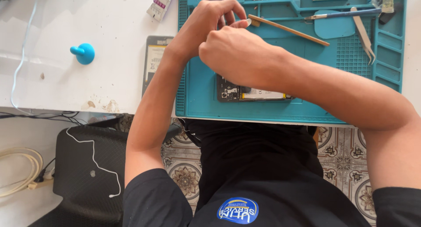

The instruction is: The person uses a screwdriver to remove screws from a disassembled smartphone on a blue work mat, then uses a toothbrush to clean the back of a second smartphone. The person continues to unscrew and adjust components of the first phone.

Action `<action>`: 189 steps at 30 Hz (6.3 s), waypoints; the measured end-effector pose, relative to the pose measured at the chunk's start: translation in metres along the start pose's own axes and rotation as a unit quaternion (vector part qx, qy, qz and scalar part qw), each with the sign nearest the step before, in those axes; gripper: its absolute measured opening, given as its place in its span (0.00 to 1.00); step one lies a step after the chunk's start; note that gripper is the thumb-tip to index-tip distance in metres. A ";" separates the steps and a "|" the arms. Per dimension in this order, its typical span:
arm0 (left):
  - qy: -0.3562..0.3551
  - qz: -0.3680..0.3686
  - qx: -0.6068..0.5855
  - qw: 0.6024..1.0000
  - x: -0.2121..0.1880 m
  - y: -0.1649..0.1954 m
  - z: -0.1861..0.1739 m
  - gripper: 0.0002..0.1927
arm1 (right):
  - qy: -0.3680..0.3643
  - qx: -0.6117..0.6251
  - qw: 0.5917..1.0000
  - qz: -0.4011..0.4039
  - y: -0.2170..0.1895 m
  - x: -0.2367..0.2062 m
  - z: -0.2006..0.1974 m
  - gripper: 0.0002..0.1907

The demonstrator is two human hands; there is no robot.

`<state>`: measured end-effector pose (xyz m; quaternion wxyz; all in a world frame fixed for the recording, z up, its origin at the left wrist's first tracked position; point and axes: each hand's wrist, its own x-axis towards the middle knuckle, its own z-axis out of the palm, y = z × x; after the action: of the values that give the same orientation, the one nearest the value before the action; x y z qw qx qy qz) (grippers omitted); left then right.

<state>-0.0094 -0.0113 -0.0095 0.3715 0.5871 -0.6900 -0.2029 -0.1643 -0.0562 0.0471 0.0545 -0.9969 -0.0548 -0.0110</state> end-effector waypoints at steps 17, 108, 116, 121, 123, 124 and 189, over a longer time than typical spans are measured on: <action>-0.001 0.036 0.005 0.999 0.001 0.005 -0.001 0.09 | -0.080 -0.004 0.996 0.033 0.004 -0.002 -0.006 0.02; -0.034 0.116 0.085 0.989 -0.002 -0.010 -0.002 0.29 | -0.266 0.162 0.950 0.036 0.009 0.005 -0.055 0.11; -0.053 0.076 0.075 0.993 -0.001 0.000 -0.005 0.23 | -0.287 0.133 0.948 0.036 0.007 0.010 -0.047 0.12; -0.057 0.069 0.065 0.994 -0.002 0.002 -0.006 0.19 | -0.285 0.134 0.948 0.044 0.007 0.010 -0.045 0.12; -0.060 0.070 0.061 0.994 -0.002 0.002 -0.006 0.20 | -0.286 0.129 0.948 0.044 0.006 0.010 -0.044 0.13; -0.060 0.066 0.062 0.994 -0.002 0.002 -0.006 0.20 | -0.287 0.127 0.948 0.045 0.005 0.010 -0.044 0.12; -0.062 0.068 0.070 0.993 -0.003 0.001 -0.005 0.15 | -0.278 0.104 0.953 0.061 0.004 0.009 -0.041 0.09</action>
<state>-0.0060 -0.0075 -0.0067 0.2987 0.5500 -0.7624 -0.1647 -0.1555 -0.0632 0.0873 0.1410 -0.9508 -0.0081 0.2756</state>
